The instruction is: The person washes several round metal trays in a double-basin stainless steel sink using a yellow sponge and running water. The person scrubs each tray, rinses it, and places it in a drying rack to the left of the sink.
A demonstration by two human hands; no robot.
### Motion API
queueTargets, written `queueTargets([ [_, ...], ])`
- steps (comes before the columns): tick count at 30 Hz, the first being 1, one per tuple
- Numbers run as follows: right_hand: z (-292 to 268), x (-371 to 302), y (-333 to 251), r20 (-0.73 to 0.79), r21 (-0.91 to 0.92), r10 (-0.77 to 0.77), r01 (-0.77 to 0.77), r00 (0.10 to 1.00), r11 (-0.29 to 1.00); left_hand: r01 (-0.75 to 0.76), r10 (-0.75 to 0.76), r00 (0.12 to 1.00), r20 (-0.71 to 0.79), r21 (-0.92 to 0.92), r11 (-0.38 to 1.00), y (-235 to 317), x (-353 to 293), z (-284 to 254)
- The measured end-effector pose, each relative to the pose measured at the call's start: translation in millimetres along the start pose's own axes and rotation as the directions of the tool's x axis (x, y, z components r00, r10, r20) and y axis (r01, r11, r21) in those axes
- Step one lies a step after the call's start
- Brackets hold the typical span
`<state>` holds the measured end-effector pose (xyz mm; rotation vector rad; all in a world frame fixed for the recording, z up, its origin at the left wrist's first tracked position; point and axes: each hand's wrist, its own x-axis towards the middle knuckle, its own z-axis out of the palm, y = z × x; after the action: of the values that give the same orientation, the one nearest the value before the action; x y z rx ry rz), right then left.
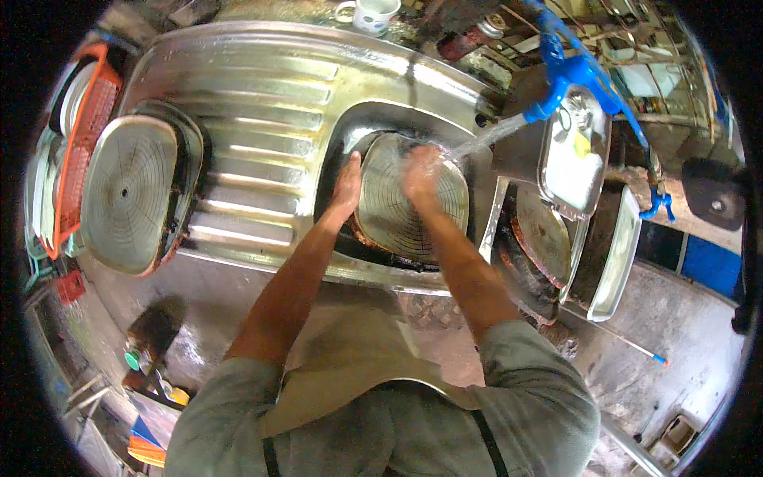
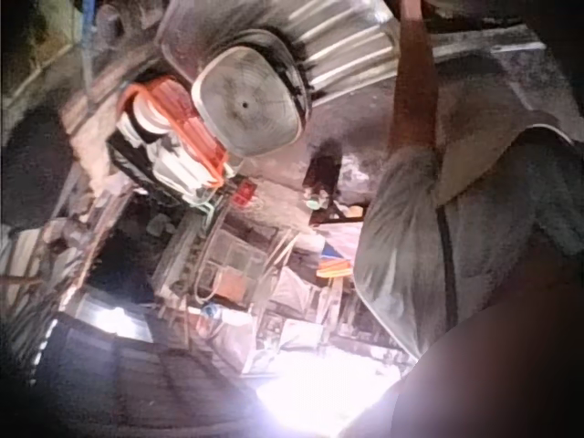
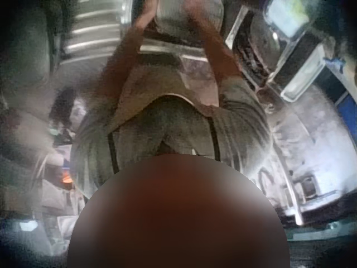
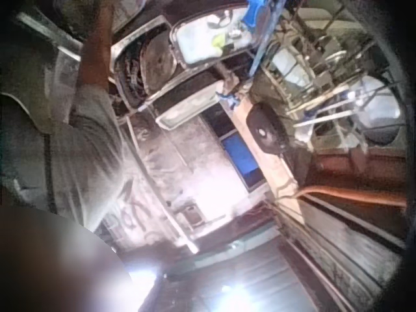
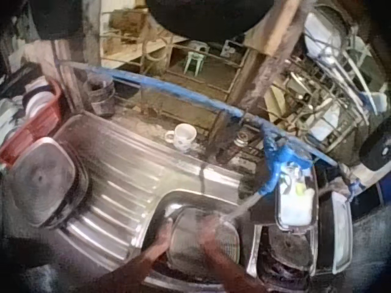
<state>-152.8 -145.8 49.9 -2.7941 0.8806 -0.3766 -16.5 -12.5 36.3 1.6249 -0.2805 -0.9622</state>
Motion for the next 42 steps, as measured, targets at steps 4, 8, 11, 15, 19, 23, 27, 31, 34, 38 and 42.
queueTargets([
  [4,11,-41,-108,-0.137,0.212,-0.058,0.087,0.989,0.973,0.032,-0.082,0.99,-0.111,-0.39,0.92,-49,20,-13],
  [8,-27,-102,-12,0.027,0.461,0.212,-0.201,0.977,0.864,0.073,-0.082,0.993,0.084,0.105,0.992,-20,4,-12],
  [11,-32,-51,51,0.104,-0.171,0.037,-0.019,0.994,0.985,-0.107,0.132,0.986,-0.097,0.229,0.967,0,-12,-9],
  [15,53,22,52,-0.258,-0.251,0.017,-0.084,0.966,0.964,-0.224,0.25,0.954,-0.165,0.157,0.962,-28,7,2],
  [19,44,46,-56,-0.097,0.244,-0.073,0.095,0.993,0.965,0.015,-0.004,0.99,-0.139,0.08,0.997,-16,-5,-22],
  [23,28,7,27,-0.126,0.078,0.167,-0.158,0.978,0.984,-0.149,0.152,0.977,-0.153,0.03,0.988,-15,0,-2],
  [27,-41,-64,-16,0.158,0.166,0.035,-0.062,0.987,0.984,-0.065,0.07,0.996,-0.049,0.094,0.993,0,-8,-15],
  [31,-78,-120,-7,0.144,0.205,0.123,-0.151,0.982,0.967,-0.063,0.055,0.997,0.057,0.152,0.986,6,-2,-12],
  [34,-112,-68,-14,0.559,0.693,0.493,-0.702,0.667,0.165,-0.162,0.163,0.987,-0.001,0.117,0.98,-37,16,-33],
  [38,-171,6,-6,0.602,0.744,0.343,-0.35,0.721,-0.569,-0.063,0.054,0.996,0.076,0.119,0.991,-15,1,-13],
  [42,-301,57,-17,0.126,0.798,0.406,-0.336,0.905,0.5,-0.077,0.073,0.997,0.033,0.163,0.984,3,-9,-22],
])
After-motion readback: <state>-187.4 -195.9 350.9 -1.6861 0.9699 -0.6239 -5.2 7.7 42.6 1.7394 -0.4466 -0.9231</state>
